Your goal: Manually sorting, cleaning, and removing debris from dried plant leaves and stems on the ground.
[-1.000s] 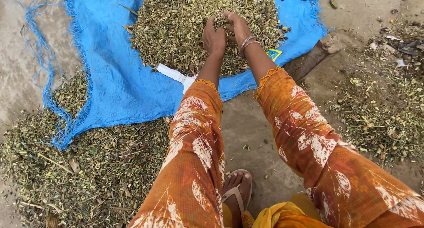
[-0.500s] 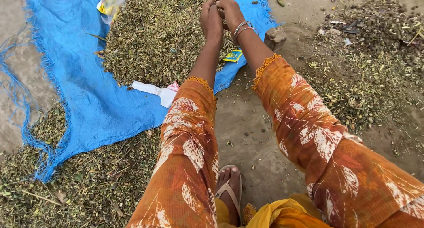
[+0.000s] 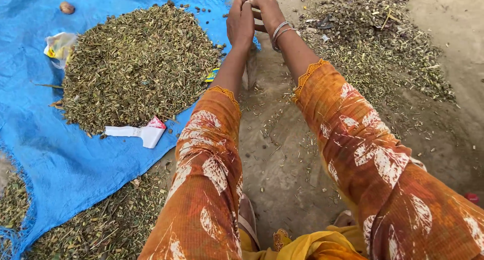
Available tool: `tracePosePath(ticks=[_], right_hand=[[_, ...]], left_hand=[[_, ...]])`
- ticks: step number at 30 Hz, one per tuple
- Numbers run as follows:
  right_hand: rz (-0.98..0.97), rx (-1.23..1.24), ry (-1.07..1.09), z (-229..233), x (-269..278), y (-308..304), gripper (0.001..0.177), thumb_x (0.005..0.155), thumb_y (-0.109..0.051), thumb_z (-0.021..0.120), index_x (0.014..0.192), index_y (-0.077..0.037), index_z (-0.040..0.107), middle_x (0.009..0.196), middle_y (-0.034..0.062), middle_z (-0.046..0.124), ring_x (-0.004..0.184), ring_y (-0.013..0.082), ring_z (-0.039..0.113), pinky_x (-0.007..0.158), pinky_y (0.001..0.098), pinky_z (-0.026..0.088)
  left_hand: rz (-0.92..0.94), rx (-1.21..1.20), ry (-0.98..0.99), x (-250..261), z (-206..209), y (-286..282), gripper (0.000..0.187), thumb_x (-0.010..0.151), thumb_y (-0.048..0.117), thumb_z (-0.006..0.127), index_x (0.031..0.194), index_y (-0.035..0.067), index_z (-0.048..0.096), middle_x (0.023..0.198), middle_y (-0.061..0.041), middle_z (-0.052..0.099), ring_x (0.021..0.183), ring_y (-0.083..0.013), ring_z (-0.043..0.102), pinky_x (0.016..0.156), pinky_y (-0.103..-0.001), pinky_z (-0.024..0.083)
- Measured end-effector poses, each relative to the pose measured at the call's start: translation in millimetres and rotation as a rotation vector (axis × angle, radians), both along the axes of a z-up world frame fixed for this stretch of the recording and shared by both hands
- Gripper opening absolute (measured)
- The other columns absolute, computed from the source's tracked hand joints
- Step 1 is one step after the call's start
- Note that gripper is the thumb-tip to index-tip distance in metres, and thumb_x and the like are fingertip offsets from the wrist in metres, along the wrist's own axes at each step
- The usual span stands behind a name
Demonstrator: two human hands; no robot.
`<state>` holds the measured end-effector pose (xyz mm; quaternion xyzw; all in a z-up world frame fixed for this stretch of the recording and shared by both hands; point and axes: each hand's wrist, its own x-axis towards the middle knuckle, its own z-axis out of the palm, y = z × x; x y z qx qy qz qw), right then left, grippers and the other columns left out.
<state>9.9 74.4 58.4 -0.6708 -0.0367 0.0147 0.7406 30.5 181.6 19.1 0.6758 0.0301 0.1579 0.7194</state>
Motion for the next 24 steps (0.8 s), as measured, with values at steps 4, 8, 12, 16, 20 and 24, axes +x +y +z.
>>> tracePosePath(ticks=[4, 8, 12, 16, 20, 24], right_hand=[[-0.002, 0.013, 0.071, 1.8, -17.9, -47.7, 0.041, 0.089, -0.028, 0.054, 0.127, -0.020, 0.067, 0.116, -0.0031, 0.070, 0.103, 0.0143, 0.071, 0.087, 0.0386, 0.063], [-0.106, 0.045, 0.120, 1.8, -27.3, -86.2, 0.039, 0.089, -0.026, 0.054, 0.125, -0.020, 0.067, 0.109, -0.0035, 0.068, 0.096, 0.0147, 0.070, 0.081, 0.0396, 0.062], [-0.169, 0.017, 0.143, 2.0, -43.2, -131.6, 0.038, 0.090, -0.026, 0.053, 0.125, -0.021, 0.067, 0.105, -0.0038, 0.067, 0.092, 0.0132, 0.067, 0.077, 0.0396, 0.062], [-0.193, -0.051, 0.122, -7.3, -62.3, -180.8, 0.040, 0.092, -0.028, 0.053, 0.128, -0.019, 0.067, 0.113, -0.0030, 0.069, 0.099, 0.0121, 0.072, 0.082, 0.0392, 0.065], [-0.255, -0.043, 0.198, -27.9, -78.5, -230.2, 0.049, 0.093, -0.029, 0.052, 0.140, -0.020, 0.060, 0.122, 0.0000, 0.068, 0.105, 0.0144, 0.071, 0.086, 0.0406, 0.065], [-0.290, -0.026, 0.250, -46.8, -91.7, -264.9, 0.053, 0.093, -0.029, 0.051, 0.144, -0.019, 0.056, 0.125, 0.0011, 0.069, 0.111, 0.0137, 0.072, 0.089, 0.0410, 0.065]], left_hand=[[-0.068, 0.375, -0.044, -6.5, 4.9, -37.6, 0.038, 0.093, 0.031, 0.048, 0.121, 0.020, 0.072, 0.110, -0.011, 0.078, 0.103, -0.0286, 0.073, 0.091, -0.042, 0.054], [-0.150, 0.379, -0.064, -0.4, -9.9, -91.3, 0.040, 0.091, 0.027, 0.046, 0.123, 0.020, 0.071, 0.107, -0.012, 0.079, 0.101, -0.0303, 0.073, 0.090, -0.043, 0.054], [-0.197, 0.285, -0.006, -13.4, -12.7, -145.2, 0.040, 0.091, 0.028, 0.048, 0.124, 0.019, 0.070, 0.106, -0.012, 0.078, 0.100, -0.0294, 0.074, 0.089, -0.042, 0.055], [-0.283, 0.206, 0.126, -36.8, -14.1, -194.1, 0.042, 0.094, 0.033, 0.049, 0.130, 0.021, 0.067, 0.112, -0.010, 0.075, 0.103, -0.0242, 0.071, 0.091, -0.040, 0.052], [-0.388, 0.181, 0.273, -59.4, -25.2, -239.1, 0.045, 0.096, 0.039, 0.046, 0.133, 0.023, 0.065, 0.117, -0.007, 0.076, 0.103, -0.0206, 0.072, 0.092, -0.040, 0.054], [-0.465, 0.143, 0.303, -68.2, -48.2, -278.7, 0.045, 0.097, 0.039, 0.045, 0.132, 0.021, 0.065, 0.119, -0.008, 0.074, 0.106, -0.0234, 0.071, 0.095, -0.041, 0.054]])
